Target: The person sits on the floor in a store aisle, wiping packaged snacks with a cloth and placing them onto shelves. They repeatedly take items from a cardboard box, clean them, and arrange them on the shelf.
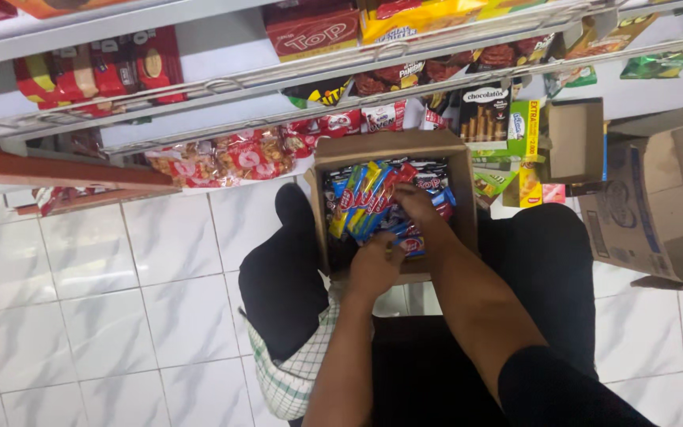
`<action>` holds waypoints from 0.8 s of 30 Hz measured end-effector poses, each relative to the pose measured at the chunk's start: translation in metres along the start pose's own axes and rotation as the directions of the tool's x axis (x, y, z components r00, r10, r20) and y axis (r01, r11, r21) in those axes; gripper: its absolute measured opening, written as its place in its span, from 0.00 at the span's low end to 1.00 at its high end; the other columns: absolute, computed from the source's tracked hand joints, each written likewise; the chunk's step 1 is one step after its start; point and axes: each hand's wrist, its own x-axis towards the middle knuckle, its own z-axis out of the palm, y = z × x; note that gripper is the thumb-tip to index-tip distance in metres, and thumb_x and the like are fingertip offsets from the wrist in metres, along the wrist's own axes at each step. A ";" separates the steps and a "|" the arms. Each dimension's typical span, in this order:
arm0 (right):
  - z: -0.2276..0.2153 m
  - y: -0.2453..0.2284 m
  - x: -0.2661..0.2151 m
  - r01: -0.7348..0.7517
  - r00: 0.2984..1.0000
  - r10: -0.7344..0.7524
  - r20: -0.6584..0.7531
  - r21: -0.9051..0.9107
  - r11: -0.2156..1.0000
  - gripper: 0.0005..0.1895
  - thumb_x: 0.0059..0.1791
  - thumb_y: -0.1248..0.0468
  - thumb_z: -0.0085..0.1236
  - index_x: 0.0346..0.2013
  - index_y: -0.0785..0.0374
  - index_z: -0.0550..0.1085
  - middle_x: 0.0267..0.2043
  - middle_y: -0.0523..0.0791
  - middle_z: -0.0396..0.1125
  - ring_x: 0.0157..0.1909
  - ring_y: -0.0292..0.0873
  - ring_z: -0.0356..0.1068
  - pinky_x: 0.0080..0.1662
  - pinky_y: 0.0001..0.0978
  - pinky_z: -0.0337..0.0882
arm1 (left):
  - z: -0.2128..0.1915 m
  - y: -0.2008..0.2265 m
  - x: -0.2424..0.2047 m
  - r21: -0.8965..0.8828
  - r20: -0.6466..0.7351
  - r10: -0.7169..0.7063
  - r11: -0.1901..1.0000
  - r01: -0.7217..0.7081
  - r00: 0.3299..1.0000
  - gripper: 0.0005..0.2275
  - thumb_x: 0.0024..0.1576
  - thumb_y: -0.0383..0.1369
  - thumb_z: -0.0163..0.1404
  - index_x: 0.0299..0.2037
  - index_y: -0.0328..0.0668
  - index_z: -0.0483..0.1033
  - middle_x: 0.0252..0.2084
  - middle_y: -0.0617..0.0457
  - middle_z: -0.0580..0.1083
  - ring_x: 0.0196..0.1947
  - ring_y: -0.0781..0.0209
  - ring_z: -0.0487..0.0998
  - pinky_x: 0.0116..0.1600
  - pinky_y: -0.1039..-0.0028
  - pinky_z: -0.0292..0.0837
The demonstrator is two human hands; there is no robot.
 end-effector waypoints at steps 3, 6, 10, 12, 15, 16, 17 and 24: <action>-0.009 0.005 -0.002 0.038 0.997 -0.038 -0.071 0.003 0.999 0.14 0.48 0.62 0.65 0.47 0.62 0.80 0.40 0.41 0.76 0.38 0.34 0.72 0.40 0.28 0.71 | -0.004 -0.003 0.006 -0.068 -0.074 0.003 0.998 -0.008 0.997 0.11 0.56 0.36 0.53 0.42 0.38 0.79 0.38 0.38 0.79 0.40 0.40 0.82 0.46 0.58 0.76; -0.020 0.005 -0.012 0.008 0.975 0.014 -0.221 0.101 0.995 0.14 0.48 0.64 0.67 0.48 0.63 0.82 0.34 0.42 0.73 0.29 0.37 0.62 0.33 0.33 0.61 | -0.015 -0.005 0.012 -0.124 -0.164 0.053 0.990 -0.074 0.985 0.09 0.58 0.34 0.50 0.40 0.39 0.79 0.35 0.41 0.80 0.38 0.43 0.83 0.44 0.59 0.77; -0.041 -0.011 -0.037 0.445 0.831 -0.428 -0.355 -0.039 0.895 0.08 0.48 0.67 0.71 0.36 0.71 0.81 0.32 0.41 0.74 0.34 0.31 0.69 0.39 0.26 0.70 | -0.027 -0.007 0.013 -0.038 -0.339 0.161 0.982 -0.184 0.927 0.08 0.58 0.34 0.52 0.39 0.39 0.80 0.37 0.40 0.79 0.39 0.43 0.82 0.45 0.59 0.76; -0.043 -0.037 -0.048 0.540 0.781 -0.544 -0.307 -0.104 0.835 0.06 0.48 0.69 0.67 0.33 0.71 0.79 0.30 0.41 0.73 0.31 0.32 0.67 0.35 0.27 0.69 | -0.034 -0.008 0.012 -0.056 -0.360 0.096 0.991 -0.124 0.928 0.09 0.59 0.37 0.54 0.40 0.39 0.81 0.38 0.40 0.80 0.39 0.44 0.82 0.45 0.60 0.75; -0.032 -0.079 -0.086 0.411 0.899 -0.407 -0.162 -0.006 0.911 0.11 0.46 0.69 0.68 0.39 0.69 0.74 0.34 0.43 0.72 0.34 0.35 0.70 0.38 0.30 0.72 | -0.036 -0.012 0.009 -0.170 -0.326 -0.008 0.984 -0.050 0.945 0.15 0.57 0.41 0.57 0.44 0.36 0.79 0.40 0.40 0.79 0.40 0.48 0.82 0.46 0.62 0.75; -0.026 -0.095 -0.103 0.349 0.937 -0.347 -0.046 0.049 0.936 0.12 0.46 0.68 0.66 0.42 0.66 0.74 0.36 0.43 0.73 0.36 0.35 0.72 0.39 0.30 0.73 | -0.036 -0.013 0.010 -0.150 -0.375 0.066 0.980 -0.131 0.925 0.18 0.55 0.41 0.60 0.47 0.33 0.78 0.42 0.39 0.78 0.42 0.48 0.81 0.47 0.62 0.75; -0.019 -0.113 -0.116 0.285 0.953 -0.293 0.078 0.098 0.953 0.15 0.45 0.68 0.64 0.46 0.64 0.74 0.38 0.42 0.74 0.37 0.35 0.73 0.40 0.30 0.74 | -0.037 -0.015 0.015 -0.121 -0.427 0.146 0.969 -0.217 0.892 0.22 0.53 0.41 0.63 0.49 0.30 0.76 0.45 0.39 0.77 0.44 0.48 0.80 0.47 0.61 0.74; 0.011 -0.125 -0.163 0.221 0.909 -0.300 0.291 0.275 0.936 0.18 0.53 0.54 0.58 0.49 0.65 0.74 0.44 0.45 0.74 0.44 0.41 0.75 0.47 0.38 0.74 | -0.037 -0.036 0.015 -0.514 -0.050 0.105 0.850 -0.116 0.993 0.15 0.60 0.34 0.60 0.51 0.28 0.82 0.37 0.50 0.81 0.36 0.65 0.78 0.42 0.74 0.73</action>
